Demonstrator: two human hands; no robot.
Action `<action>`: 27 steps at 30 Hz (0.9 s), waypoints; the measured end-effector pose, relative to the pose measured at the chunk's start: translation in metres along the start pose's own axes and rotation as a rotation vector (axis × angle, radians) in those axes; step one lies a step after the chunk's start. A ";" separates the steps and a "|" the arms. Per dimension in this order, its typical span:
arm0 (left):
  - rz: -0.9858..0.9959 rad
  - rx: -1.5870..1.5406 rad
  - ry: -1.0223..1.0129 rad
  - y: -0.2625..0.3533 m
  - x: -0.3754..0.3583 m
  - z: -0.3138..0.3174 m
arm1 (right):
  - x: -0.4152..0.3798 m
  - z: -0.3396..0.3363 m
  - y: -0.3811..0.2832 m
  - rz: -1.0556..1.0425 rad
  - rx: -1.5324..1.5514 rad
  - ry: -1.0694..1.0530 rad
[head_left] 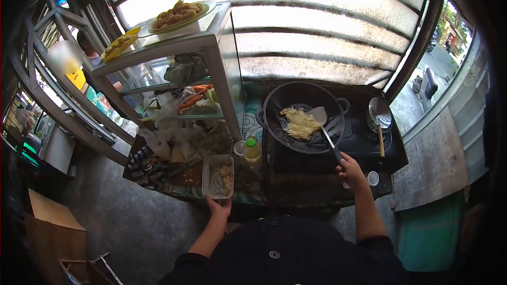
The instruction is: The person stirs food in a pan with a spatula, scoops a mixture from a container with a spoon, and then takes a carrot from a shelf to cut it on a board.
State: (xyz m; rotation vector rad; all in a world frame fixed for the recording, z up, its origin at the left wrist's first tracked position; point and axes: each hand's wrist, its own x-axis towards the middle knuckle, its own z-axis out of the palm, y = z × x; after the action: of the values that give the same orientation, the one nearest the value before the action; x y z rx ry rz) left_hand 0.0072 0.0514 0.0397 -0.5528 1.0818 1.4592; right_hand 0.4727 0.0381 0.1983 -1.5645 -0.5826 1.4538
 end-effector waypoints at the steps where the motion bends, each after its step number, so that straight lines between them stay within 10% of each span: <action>1: 0.010 0.021 -0.011 -0.001 -0.004 0.003 | 0.001 -0.004 -0.002 -0.006 0.024 0.014; 3: 0.021 0.038 -0.018 -0.001 -0.012 0.007 | -0.002 -0.009 -0.012 -0.009 0.044 0.024; 7: 0.018 0.053 0.030 -0.001 -0.015 0.003 | -0.002 -0.036 -0.030 -0.515 -1.030 0.305; 10: 0.005 0.065 0.047 0.001 -0.013 -0.008 | -0.013 -0.034 -0.055 -0.346 -1.212 0.324; 21: -0.023 0.028 0.066 -0.001 0.000 -0.024 | -0.032 -0.013 -0.070 0.290 0.152 -0.309; 27: -0.051 0.082 0.033 -0.006 -0.007 -0.018 | -0.013 0.015 -0.054 0.266 0.223 -0.328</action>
State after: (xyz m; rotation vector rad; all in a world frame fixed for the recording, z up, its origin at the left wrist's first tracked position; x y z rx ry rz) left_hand 0.0099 0.0321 0.0354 -0.5439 1.1405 1.3595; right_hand 0.4678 0.0583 0.2520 -1.2727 -0.3900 1.9277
